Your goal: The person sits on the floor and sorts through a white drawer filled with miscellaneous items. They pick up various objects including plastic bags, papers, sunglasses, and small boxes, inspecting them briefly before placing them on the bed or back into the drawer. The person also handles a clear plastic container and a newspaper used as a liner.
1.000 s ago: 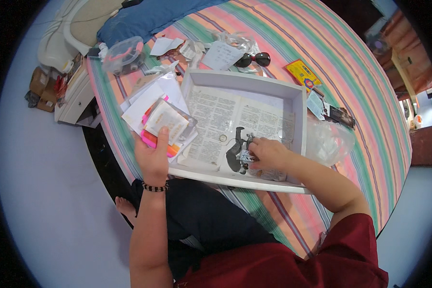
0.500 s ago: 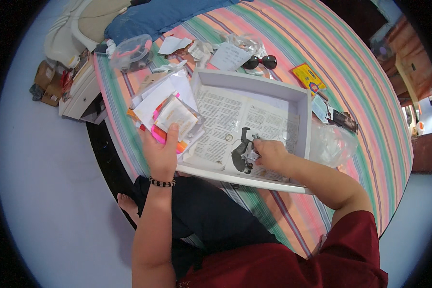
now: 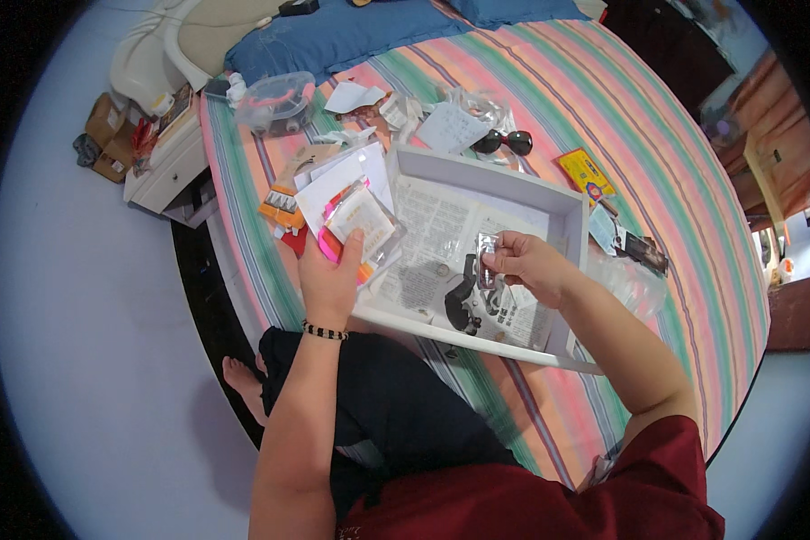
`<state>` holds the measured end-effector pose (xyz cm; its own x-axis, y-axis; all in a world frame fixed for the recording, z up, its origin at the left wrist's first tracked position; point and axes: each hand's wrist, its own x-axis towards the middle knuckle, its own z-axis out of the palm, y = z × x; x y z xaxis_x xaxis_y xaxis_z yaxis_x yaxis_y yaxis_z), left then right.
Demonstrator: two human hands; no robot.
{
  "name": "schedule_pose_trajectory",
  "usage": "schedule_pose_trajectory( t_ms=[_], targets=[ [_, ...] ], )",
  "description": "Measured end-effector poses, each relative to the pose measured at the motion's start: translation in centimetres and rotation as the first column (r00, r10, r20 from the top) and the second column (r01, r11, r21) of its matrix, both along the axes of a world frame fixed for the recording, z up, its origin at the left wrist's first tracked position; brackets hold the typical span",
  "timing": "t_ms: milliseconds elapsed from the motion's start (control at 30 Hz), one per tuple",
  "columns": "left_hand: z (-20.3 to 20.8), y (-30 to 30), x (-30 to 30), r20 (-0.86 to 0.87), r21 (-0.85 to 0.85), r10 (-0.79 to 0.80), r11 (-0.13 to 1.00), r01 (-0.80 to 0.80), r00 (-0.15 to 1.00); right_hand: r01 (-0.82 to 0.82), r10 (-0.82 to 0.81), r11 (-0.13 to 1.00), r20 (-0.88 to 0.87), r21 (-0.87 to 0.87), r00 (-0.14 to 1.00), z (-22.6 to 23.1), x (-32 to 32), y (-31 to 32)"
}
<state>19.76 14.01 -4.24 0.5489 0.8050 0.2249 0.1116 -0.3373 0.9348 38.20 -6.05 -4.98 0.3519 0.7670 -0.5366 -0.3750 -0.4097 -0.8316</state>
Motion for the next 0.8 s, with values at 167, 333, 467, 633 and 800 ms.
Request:
schedule_pose_trajectory(
  t_ms=[167,333,467,633,800],
  targets=[
    [0.4,0.0,0.0,-0.096,0.105,0.034,0.994,-0.024,0.995,0.175,-0.144,0.974,-0.205,0.143,0.968,1.6,-1.9,0.7],
    [0.4,0.1,-0.1,-0.125,0.148,0.059,0.988,-0.04,0.99,0.271,-0.185,0.93,-0.32,0.249,0.929,2.2,-3.0,1.0],
    [0.4,0.1,-0.1,-0.101,0.174,0.056,0.984,-0.038,0.993,0.291,-0.171,0.907,-0.366,0.303,0.915,0.8,-2.7,1.2],
    [0.0,0.2,-0.1,-0.117,0.185,0.063,0.982,-0.04,0.991,0.378,-0.279,0.885,-0.341,0.272,0.898,0.8,-3.3,1.8],
    [0.1,0.1,-0.1,-0.11,0.189,0.059,0.981,-0.038,0.992,0.405,-0.35,0.881,-0.24,0.243,0.906,0.7,-3.4,2.2]
  ],
)
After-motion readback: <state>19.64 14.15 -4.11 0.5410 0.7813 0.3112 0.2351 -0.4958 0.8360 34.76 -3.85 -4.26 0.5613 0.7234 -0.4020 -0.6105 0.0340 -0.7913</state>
